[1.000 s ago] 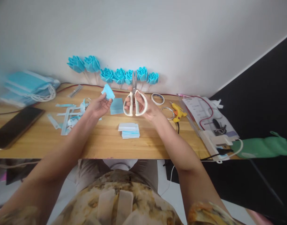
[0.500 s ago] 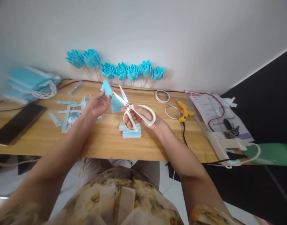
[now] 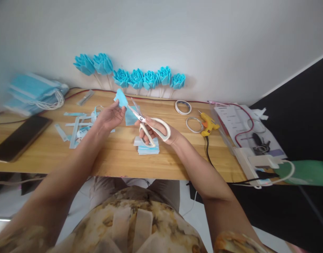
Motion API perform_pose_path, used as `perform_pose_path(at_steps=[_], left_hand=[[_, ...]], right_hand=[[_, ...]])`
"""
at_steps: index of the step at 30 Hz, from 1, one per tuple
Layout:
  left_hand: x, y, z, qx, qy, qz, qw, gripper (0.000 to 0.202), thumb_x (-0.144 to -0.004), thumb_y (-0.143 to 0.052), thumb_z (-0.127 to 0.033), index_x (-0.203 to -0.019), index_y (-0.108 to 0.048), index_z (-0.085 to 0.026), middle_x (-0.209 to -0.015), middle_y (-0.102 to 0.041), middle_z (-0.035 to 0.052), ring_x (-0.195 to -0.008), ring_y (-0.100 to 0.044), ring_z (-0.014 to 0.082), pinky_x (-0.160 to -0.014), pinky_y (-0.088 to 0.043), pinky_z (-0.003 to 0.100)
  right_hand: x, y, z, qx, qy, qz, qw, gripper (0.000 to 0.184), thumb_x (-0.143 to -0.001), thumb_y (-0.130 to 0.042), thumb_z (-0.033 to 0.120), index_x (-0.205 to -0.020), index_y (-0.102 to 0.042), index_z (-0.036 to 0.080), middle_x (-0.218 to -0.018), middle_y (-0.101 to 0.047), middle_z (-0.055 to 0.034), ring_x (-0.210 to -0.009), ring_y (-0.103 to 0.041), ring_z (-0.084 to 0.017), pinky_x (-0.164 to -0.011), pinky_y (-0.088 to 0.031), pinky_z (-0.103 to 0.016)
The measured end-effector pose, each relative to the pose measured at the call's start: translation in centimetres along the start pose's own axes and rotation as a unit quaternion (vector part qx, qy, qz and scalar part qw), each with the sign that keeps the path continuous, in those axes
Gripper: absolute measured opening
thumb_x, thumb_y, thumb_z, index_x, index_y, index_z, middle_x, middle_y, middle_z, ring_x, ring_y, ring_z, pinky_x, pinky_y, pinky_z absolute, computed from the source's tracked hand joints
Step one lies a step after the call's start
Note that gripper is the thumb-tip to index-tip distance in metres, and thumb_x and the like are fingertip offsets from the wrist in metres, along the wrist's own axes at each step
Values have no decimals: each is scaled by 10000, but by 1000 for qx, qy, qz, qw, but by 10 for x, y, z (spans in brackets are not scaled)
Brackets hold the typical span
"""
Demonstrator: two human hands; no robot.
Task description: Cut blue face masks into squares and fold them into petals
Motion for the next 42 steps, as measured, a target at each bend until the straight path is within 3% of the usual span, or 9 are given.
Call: perform_pose_path(at_steps=[11, 23, 30, 42], left_hand=[[18, -14, 6, 54, 47, -3, 997, 141, -1016, -546, -93, -920, -642, -132, -674, -745, -20, -579, -713, 68, -620, -599, 147], [28, -30, 16, -26, 11, 72, 997, 189, -1009, -560, -102, -840, -641, -131, -673, -722, -9, -580, -692, 75, -628, -590, 166], [29, -30, 18, -26, 9, 66, 997, 188, -994, -593, -103, -816, -645, -137, -679, -728, -7, -591, -697, 74, -627, -579, 160], [32, -29, 16, -1, 4, 37, 999, 250, -1033, -507, -93, -831, -648, -139, -686, -710, -22, -579, -673, 59, -626, -574, 158]], right_hand=[[-3, 5, -6, 10, 13, -9, 1000, 650, -864, -661, 708, -1177, -648, 139, -813, -738, -36, -596, -687, -128, -542, -566, -241], [-7, 5, -8, -17, 38, 5, 999, 612, -875, -645, 712, -1144, -646, 163, -899, -747, -63, -706, -710, -144, -661, -597, -266], [-10, 6, -8, -56, 62, -5, 996, 619, -828, -686, 727, -1092, -643, 169, -876, -732, -47, -684, -685, -144, -694, -620, -314], [-10, -5, -4, -105, 62, -73, 990, 616, -850, -622, 758, -1060, -602, 179, -675, -606, 27, -536, -556, -107, -485, -485, -247]])
Point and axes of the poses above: each hand's wrist, its own x-axis away from the middle knuckle, its own y-axis out of the back of the hand, z = x × y, the point moved 8 cm from there along -x, towards the middle knuckle
